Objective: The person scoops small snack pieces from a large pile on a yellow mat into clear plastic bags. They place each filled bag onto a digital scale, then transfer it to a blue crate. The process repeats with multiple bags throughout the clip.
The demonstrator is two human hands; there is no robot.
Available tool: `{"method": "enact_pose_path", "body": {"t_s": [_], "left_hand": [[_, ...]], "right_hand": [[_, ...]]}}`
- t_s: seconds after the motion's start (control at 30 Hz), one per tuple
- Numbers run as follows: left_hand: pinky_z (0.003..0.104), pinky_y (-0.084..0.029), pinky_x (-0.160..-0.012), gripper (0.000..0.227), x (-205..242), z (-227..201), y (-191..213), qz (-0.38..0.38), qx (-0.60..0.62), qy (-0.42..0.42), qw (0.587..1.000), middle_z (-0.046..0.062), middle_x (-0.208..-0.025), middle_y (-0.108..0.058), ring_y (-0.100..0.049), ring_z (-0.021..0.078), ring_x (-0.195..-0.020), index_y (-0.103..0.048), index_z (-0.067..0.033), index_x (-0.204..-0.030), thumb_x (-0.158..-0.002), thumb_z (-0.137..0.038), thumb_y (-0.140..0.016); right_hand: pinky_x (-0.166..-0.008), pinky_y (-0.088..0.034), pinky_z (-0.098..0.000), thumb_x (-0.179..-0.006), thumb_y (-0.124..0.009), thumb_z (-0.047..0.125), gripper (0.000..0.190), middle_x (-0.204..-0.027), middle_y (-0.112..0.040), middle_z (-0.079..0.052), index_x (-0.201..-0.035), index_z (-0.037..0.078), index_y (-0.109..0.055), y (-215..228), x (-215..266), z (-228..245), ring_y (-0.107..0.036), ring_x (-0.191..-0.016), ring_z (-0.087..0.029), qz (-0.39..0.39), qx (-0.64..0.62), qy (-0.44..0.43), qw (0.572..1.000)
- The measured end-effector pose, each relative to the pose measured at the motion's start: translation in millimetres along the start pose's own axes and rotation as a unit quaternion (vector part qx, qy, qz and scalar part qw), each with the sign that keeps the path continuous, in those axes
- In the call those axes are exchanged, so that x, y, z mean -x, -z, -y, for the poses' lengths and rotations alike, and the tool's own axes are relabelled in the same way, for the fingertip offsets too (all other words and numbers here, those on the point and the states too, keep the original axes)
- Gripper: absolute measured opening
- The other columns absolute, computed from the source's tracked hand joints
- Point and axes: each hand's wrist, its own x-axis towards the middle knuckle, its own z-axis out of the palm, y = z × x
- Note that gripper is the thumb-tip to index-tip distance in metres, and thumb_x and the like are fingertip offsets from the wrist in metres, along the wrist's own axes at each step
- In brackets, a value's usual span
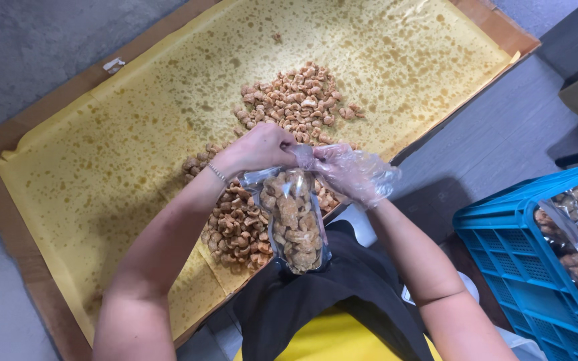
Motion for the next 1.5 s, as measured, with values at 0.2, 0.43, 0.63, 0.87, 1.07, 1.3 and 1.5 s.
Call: {"method": "enact_pose_path", "body": {"t_s": [0.2, 0.43, 0.63, 0.87, 1.07, 1.3, 1.5], "left_hand": [[0.035, -0.045, -0.05, 0.022, -13.7, 6.3, -6.7, 0.143, -0.062, 0.073, 0.985, 0.009, -0.066, -0.064, -0.05, 0.0121, -0.056, -0.077, 0.0022, -0.081, -0.084, -0.018, -0.071], [0.037, -0.052, -0.054, 0.014, 31.0, 15.4, -5.0, 0.095, -0.085, 0.1, 0.987, 0.007, -0.055, -0.061, -0.06, 0.0191, -0.051, -0.074, -0.008, -0.083, -0.081, -0.022, -0.072], [0.043, -0.056, -0.06, 0.035, 30.1, 35.9, -37.3, 0.015, -0.238, 0.038, 0.97, 0.012, -0.065, -0.066, -0.067, 0.0255, -0.058, -0.068, -0.0041, -0.087, -0.106, -0.031, -0.055], [0.045, -0.056, -0.07, 0.066, -6.5, 28.4, -22.1, 0.124, -0.058, -0.16, 0.978, 0.018, -0.091, -0.07, -0.068, 0.0292, -0.084, -0.049, -0.0002, -0.146, -0.101, -0.046, -0.066], [0.038, -0.069, -0.076, 0.047, -81.7, -0.3, -68.8, 0.437, 0.203, 0.074, 0.873, 0.014, -0.109, -0.062, -0.063, 0.0186, -0.096, -0.058, 0.0021, -0.141, -0.11, -0.033, -0.055], [0.038, -0.057, -0.089, 0.047, -156.2, -131.6, -106.7, 0.383, 0.061, -0.167, 0.907, 0.013, -0.127, -0.071, -0.071, 0.0261, -0.105, -0.052, -0.0183, -0.149, -0.102, -0.018, -0.046], [0.043, -0.048, -0.11, 0.051, -219.0, -267.2, -171.5, 0.224, 0.02, -0.529, 0.818, 0.02, -0.142, -0.063, -0.061, 0.0404, -0.126, -0.056, -0.0095, -0.144, -0.094, -0.001, -0.051]], "right_hand": [[-0.057, -0.041, -0.0262, -0.095, -0.071, 0.022, 0.025, -0.074, -0.064, 0.002, -0.106, 0.002, -0.079, 3.8, 26.5, 8.7, -0.049, -0.068, -0.007, -0.073, 0.007, -0.052, 0.996], [-0.058, -0.046, -0.0257, -0.093, -0.074, 0.03, 0.029, -0.07, -0.066, -0.003, -0.111, 0.007, -0.078, 6.9, 39.7, 7.9, -0.051, -0.065, -0.006, -0.116, 0.109, -0.015, 0.987], [-0.058, -0.046, -0.0277, -0.092, -0.074, 0.031, 0.03, -0.072, -0.065, -0.001, -0.11, 0.008, -0.08, 0.1, 51.1, -3.6, -0.052, -0.066, -0.007, -0.158, 0.068, -0.059, 0.983], [-0.066, -0.049, -0.025, -0.092, -0.073, 0.033, 0.035, -0.084, -0.072, 0.002, -0.112, 0.005, -0.078, 6.2, 80.9, -4.7, -0.057, -0.075, -0.005, -0.183, 0.001, -0.111, 0.977], [-0.078, -0.053, -0.0249, -0.096, -0.072, 0.034, 0.037, -0.094, -0.075, 0.001, -0.115, 0.003, -0.077, 29.9, 109.0, -15.1, -0.062, -0.087, -0.006, -0.231, -0.034, -0.098, 0.967], [-0.096, -0.055, -0.0295, -0.092, -0.074, 0.007, 0.028, -0.115, -0.076, -0.007, -0.118, 0.001, -0.073, 98.5, 191.5, -6.8, -0.069, -0.107, -0.012, -0.401, 0.048, 0.015, 0.915], [-0.104, -0.056, -0.0301, -0.085, -0.054, -0.014, 0.051, -0.124, -0.072, -0.008, -0.131, 0.005, -0.066, 175.3, 296.9, 30.8, -0.072, -0.116, -0.016, -0.525, 0.155, 0.053, 0.835]]}}
